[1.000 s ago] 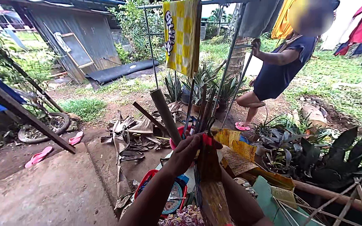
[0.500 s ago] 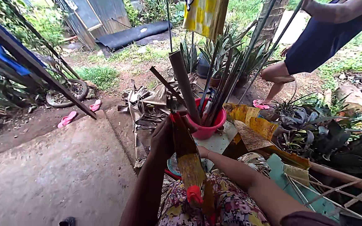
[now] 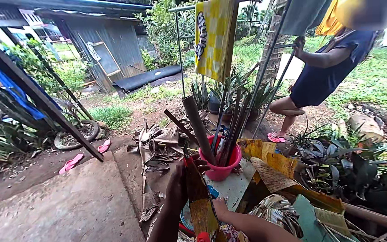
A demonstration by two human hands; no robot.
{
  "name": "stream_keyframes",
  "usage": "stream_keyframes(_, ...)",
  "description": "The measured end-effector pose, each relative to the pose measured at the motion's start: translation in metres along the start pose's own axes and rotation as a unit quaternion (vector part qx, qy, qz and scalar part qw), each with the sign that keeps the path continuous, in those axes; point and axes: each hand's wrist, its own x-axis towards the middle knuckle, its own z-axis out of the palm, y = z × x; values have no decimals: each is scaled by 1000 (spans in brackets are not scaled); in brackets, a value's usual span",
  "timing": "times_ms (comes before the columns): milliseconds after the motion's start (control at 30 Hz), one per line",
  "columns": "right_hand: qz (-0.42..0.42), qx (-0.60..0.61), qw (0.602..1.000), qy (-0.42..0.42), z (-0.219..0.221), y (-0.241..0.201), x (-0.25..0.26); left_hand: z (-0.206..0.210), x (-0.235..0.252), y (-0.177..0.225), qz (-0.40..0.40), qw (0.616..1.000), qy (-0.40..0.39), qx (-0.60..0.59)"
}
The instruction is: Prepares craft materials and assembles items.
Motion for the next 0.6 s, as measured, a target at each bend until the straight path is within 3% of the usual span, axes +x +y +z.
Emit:
stream_keyframes(233,-5,126,992,-24,-52,-13,-60,14,27,-28,-42,999,-14,-18)
stream_keyframes(367,18,220,974,48,-86,24,-100,19,39,-40,-69,997,-19,-24)
stream_keyframes(467,28,304,922,240,-126,61,-163,21,47,-48,-81,995,-36,-36)
stream_keyframes(600,-66,291,754,585,-176,47,-261,32,57,-60,-61,994,-65,-58)
